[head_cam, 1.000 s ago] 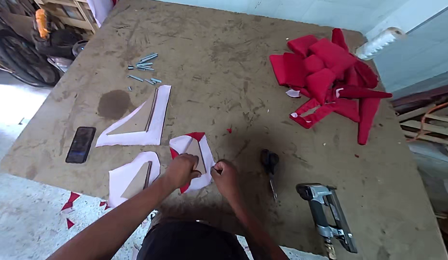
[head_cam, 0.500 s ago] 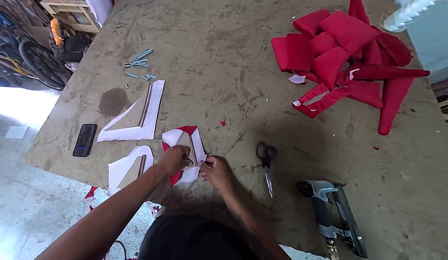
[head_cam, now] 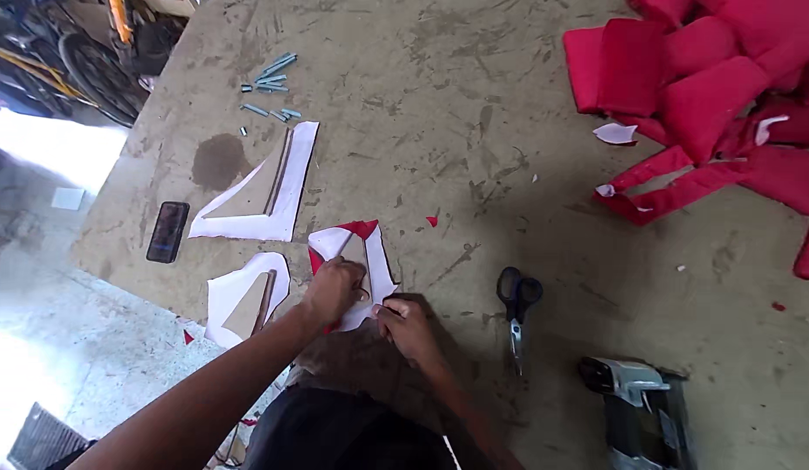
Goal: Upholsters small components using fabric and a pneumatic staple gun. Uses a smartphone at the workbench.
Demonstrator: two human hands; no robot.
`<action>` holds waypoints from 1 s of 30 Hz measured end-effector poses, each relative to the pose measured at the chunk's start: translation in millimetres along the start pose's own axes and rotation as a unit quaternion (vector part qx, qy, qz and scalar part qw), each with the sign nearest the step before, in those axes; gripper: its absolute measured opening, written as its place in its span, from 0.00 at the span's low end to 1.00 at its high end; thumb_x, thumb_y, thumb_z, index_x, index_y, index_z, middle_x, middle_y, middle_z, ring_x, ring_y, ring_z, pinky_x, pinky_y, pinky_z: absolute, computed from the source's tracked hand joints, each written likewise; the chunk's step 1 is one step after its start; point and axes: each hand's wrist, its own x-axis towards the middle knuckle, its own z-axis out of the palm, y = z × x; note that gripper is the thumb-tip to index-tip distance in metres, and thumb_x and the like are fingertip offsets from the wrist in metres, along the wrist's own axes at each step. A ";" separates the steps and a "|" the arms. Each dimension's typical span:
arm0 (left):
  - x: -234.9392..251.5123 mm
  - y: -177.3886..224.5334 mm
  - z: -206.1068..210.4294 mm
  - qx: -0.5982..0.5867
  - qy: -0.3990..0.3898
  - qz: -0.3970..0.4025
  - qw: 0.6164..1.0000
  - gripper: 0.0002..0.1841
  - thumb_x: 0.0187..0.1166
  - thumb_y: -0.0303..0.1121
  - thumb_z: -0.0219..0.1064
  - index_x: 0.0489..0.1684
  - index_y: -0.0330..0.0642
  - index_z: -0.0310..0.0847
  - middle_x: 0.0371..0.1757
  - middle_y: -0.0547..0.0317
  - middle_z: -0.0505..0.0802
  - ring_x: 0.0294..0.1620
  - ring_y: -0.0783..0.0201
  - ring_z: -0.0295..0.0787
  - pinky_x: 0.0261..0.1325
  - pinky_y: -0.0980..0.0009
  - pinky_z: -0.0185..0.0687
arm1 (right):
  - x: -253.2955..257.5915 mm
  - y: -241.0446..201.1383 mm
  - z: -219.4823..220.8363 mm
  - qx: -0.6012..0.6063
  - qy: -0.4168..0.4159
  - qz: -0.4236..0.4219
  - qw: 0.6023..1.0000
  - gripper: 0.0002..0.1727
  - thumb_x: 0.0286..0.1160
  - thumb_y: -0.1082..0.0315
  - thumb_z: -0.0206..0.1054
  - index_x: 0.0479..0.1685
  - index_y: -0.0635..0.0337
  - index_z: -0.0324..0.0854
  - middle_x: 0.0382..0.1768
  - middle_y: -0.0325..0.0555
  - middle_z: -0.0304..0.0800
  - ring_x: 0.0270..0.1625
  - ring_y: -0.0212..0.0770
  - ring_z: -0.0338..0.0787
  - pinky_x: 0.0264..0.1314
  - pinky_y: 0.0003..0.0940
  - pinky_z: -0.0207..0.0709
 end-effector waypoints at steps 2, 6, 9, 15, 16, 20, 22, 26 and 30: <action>0.7 -7.8 3.6 -0.015 0.014 0.022 1.000 0.12 0.72 0.47 0.77 0.36 0.48 0.90 0.43 0.63 0.93 0.55 0.56 0.86 0.64 0.52 0.82 | 4.9 -14.0 5.6 -0.023 -0.007 0.002 1.000 0.16 0.82 0.57 0.65 0.35 0.59 0.89 0.22 0.41 0.86 0.22 0.37 0.83 0.28 0.35 0.80; 3.0 -37.6 0.3 -0.093 0.002 0.113 0.989 0.16 0.80 0.47 0.70 0.26 0.46 0.84 0.40 0.61 0.90 0.52 0.58 0.85 0.63 0.55 0.79 | 12.1 -43.1 17.0 -0.038 -0.031 0.033 0.998 0.17 0.88 0.60 0.60 0.42 0.64 0.87 0.27 0.44 0.91 0.25 0.38 0.87 0.30 0.34 0.83; 0.4 -49.9 -3.7 -0.135 -0.023 0.152 0.979 0.12 0.77 0.46 0.71 0.31 0.49 0.85 0.43 0.64 0.90 0.54 0.61 0.84 0.66 0.57 0.77 | 16.0 -58.9 22.6 -0.092 -0.036 0.073 0.992 0.17 0.89 0.61 0.58 0.45 0.65 0.87 0.29 0.44 0.94 0.22 0.35 0.87 0.25 0.30 0.80; -10.4 -32.0 13.0 -0.062 0.074 0.080 0.992 0.28 0.54 0.61 0.81 0.46 0.53 0.85 0.41 0.65 0.92 0.51 0.58 0.86 0.62 0.54 0.79 | 50.8 -71.6 27.4 -0.328 -0.049 0.103 0.938 0.19 0.78 0.52 0.69 0.31 0.60 0.90 0.24 0.45 0.87 0.28 0.40 0.85 0.39 0.44 0.82; -11.4 -30.2 15.5 -0.056 0.089 0.067 0.992 0.26 0.56 0.59 0.81 0.46 0.53 0.86 0.40 0.65 0.92 0.51 0.58 0.86 0.62 0.55 0.79 | 53.4 -70.7 29.6 -0.339 -0.035 0.096 0.935 0.20 0.75 0.50 0.72 0.30 0.60 0.90 0.26 0.47 0.88 0.30 0.43 0.87 0.41 0.49 0.82; -13.7 -25.2 17.5 -0.060 0.110 0.048 0.991 0.19 0.66 0.54 0.78 0.45 0.53 0.85 0.35 0.64 0.90 0.47 0.56 0.87 0.60 0.53 0.81 | 34.9 -59.8 26.2 -0.219 0.061 0.029 0.973 0.15 0.74 0.55 0.75 0.46 0.57 0.90 0.37 0.47 0.93 0.36 0.42 0.91 0.44 0.45 0.87; -11.7 -24.3 15.8 -0.059 0.105 0.043 0.992 0.21 0.67 0.58 0.77 0.43 0.54 0.84 0.33 0.66 0.89 0.44 0.58 0.86 0.59 0.54 0.81 | -2.2 -44.7 2.7 -0.141 0.177 -0.036 0.973 0.16 0.77 0.54 0.73 0.55 0.53 0.90 0.43 0.42 0.95 0.40 0.37 0.94 0.46 0.40 0.91; -12.4 -24.4 23.8 -0.030 0.126 0.045 0.991 0.19 0.71 0.61 0.73 0.37 0.56 0.83 0.31 0.68 0.88 0.43 0.60 0.85 0.56 0.57 0.81 | -131.4 22.3 -104.0 -0.194 0.502 -0.077 0.839 0.21 0.76 0.58 0.74 0.61 0.64 0.86 0.55 0.53 0.91 0.57 0.46 0.91 0.63 0.47 0.86; -12.9 -27.8 26.8 -0.041 0.146 0.071 0.986 0.17 0.76 0.58 0.71 0.35 0.54 0.82 0.30 0.66 0.86 0.41 0.59 0.83 0.53 0.56 0.80 | -191.9 101.2 -181.3 -0.288 0.549 0.043 0.783 0.46 0.57 0.56 0.86 0.80 0.65 0.73 0.73 0.74 0.73 0.73 0.70 0.77 0.73 0.68 0.73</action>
